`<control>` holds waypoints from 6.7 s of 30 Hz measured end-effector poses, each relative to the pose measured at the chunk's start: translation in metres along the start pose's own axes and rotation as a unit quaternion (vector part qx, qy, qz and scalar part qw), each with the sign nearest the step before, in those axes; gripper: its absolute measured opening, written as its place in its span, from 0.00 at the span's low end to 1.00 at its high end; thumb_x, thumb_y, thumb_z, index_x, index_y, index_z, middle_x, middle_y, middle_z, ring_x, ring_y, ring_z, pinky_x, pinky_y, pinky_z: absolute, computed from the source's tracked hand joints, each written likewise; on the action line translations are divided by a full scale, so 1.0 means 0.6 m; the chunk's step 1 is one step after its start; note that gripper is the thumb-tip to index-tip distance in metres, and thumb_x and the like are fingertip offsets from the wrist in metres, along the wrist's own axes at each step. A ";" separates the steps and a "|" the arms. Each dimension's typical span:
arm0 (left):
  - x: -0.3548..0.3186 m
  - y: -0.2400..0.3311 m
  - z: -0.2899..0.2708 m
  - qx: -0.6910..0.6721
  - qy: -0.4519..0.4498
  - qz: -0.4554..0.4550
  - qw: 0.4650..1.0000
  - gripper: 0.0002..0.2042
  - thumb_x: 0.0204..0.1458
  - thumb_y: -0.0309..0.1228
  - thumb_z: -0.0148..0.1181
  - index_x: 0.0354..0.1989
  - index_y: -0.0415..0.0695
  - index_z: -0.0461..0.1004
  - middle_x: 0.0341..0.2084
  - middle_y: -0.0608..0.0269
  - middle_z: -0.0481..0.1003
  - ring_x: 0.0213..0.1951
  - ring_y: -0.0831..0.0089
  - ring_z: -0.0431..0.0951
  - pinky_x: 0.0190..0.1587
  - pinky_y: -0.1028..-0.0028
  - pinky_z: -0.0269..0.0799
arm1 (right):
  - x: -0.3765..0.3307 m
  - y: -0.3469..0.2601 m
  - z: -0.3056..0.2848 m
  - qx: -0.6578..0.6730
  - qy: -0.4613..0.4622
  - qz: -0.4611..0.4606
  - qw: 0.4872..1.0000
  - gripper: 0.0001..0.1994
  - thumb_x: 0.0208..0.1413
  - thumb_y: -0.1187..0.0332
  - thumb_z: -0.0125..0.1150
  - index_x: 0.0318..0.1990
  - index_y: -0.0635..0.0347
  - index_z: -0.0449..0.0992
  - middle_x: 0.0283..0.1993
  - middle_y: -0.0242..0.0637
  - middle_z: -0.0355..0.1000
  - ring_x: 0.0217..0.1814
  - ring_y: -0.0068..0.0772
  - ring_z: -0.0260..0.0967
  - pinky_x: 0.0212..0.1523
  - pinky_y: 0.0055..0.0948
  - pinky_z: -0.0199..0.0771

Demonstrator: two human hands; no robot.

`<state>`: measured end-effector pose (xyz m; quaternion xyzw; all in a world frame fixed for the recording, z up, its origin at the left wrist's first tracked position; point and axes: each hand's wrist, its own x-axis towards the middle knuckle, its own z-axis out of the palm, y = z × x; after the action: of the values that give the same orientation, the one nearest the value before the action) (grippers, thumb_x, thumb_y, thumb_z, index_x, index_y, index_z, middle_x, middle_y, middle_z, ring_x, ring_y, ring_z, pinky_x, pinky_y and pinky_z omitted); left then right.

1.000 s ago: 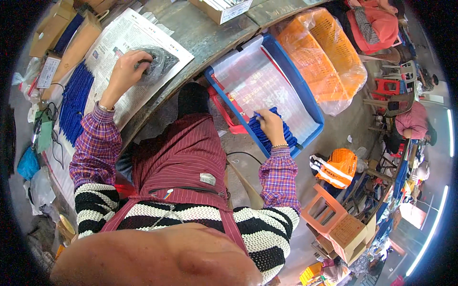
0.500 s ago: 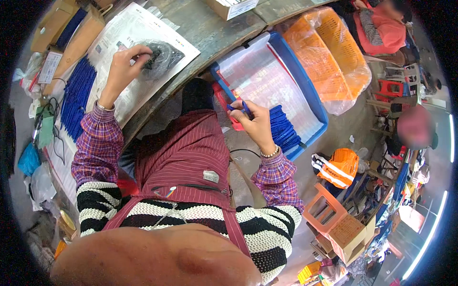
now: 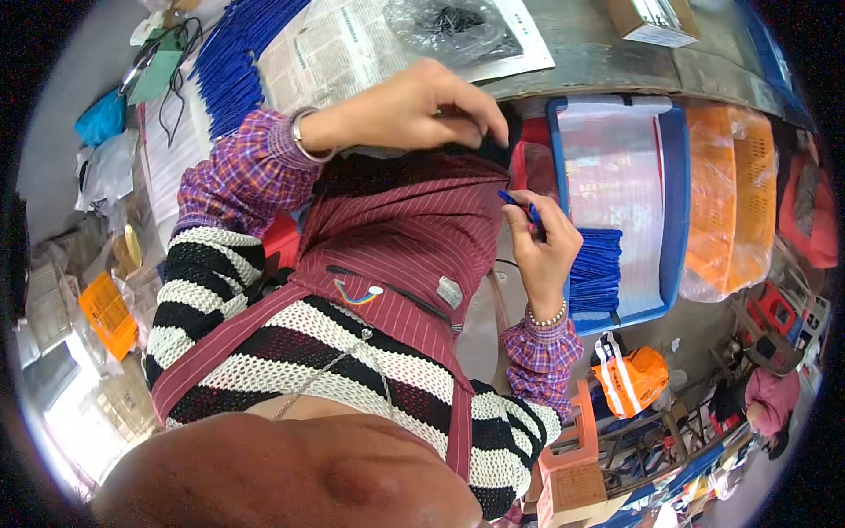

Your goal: Assembling blue pen barrels with black caps/components at a manufacturing workbench.

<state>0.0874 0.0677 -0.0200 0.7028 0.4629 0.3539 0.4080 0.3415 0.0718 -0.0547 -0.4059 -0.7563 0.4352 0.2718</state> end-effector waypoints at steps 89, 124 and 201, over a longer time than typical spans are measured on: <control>-0.015 -0.100 -0.092 0.393 0.141 -0.042 0.908 0.14 0.38 0.20 0.58 0.38 0.39 0.77 0.31 0.51 0.74 0.36 0.56 0.75 0.41 0.65 0.72 | -0.072 0.301 -0.140 -0.324 -0.109 0.033 0.939 0.21 0.42 0.79 0.59 0.47 0.47 0.76 0.54 0.34 0.72 0.50 0.44 0.72 0.46 0.36 0.74; 0.122 -0.188 0.300 0.409 -0.137 0.211 0.877 0.05 0.47 0.32 0.55 0.31 0.49 0.75 0.24 0.67 0.75 0.32 0.68 0.76 0.38 0.67 0.65 | -0.190 0.232 -0.270 -0.134 0.263 0.189 0.937 0.10 0.60 0.73 0.51 0.45 0.62 0.77 0.36 0.35 0.78 0.40 0.25 0.74 0.44 0.24 0.70; 0.069 -0.023 -0.061 0.332 0.058 0.081 0.938 0.07 0.45 0.29 0.55 0.30 0.44 0.78 0.27 0.53 0.77 0.32 0.53 0.77 0.35 0.61 0.73 | -0.292 0.256 -0.304 0.122 0.367 0.333 0.860 0.16 0.62 0.65 0.54 0.52 0.67 0.73 0.47 0.40 0.75 0.25 0.14 0.64 0.19 0.13 0.53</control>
<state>0.0637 0.1187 -0.0120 0.8116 0.5184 0.2525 0.0939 0.6304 0.0471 -0.1137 -0.7279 -0.3620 0.4076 0.4158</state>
